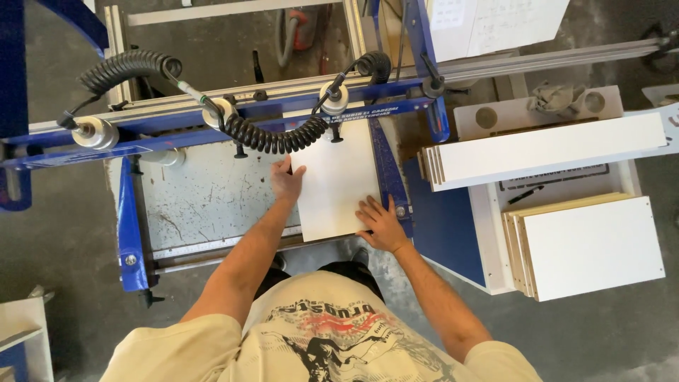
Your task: Positioning white wooden panels into a multi-spindle drilling machine and then stacking the finished pieces in a storage rack.
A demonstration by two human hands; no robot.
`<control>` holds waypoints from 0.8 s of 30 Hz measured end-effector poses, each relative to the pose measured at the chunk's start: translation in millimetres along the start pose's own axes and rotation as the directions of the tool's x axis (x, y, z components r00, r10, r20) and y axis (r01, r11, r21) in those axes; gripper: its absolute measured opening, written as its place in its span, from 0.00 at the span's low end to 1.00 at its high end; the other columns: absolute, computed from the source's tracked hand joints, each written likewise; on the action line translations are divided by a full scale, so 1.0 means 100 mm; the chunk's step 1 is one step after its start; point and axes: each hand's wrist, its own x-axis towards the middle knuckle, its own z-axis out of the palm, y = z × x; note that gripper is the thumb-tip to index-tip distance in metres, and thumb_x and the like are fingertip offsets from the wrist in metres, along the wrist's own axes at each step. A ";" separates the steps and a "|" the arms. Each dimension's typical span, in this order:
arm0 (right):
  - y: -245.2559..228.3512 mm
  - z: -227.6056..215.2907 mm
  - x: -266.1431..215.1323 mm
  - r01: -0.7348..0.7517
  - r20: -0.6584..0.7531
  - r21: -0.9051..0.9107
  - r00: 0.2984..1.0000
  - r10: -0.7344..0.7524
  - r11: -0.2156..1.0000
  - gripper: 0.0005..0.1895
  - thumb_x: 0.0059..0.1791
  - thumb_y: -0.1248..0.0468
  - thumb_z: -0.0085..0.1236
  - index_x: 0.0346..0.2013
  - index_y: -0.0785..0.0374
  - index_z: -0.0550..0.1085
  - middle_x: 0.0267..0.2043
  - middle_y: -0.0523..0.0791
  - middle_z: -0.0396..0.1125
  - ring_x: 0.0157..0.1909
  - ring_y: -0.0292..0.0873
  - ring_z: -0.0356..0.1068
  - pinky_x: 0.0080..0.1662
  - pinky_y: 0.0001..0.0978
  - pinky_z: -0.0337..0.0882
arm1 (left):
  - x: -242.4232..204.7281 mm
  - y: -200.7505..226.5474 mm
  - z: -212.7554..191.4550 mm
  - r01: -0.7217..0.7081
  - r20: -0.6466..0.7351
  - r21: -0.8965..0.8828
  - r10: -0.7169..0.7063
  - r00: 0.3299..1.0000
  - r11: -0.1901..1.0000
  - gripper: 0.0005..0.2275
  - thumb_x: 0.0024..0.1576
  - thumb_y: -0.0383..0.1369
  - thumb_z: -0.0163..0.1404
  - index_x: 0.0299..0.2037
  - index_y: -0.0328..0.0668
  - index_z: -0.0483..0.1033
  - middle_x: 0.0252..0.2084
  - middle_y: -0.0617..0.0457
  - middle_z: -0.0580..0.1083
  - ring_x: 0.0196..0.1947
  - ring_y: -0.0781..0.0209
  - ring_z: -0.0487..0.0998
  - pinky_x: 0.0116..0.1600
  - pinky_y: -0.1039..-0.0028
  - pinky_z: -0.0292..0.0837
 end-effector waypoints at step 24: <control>0.03 0.05 -0.03 -0.006 0.012 0.006 1.000 0.005 1.000 0.26 0.49 0.42 0.56 0.56 0.51 0.73 0.63 0.44 0.67 0.68 0.53 0.62 0.67 0.80 0.41 | 0.04 -0.06 0.00 -0.023 0.014 0.035 0.023 1.000 0.999 0.26 0.53 0.36 0.67 0.62 0.44 0.74 0.52 0.49 0.72 0.52 0.55 0.78 0.54 0.74 0.80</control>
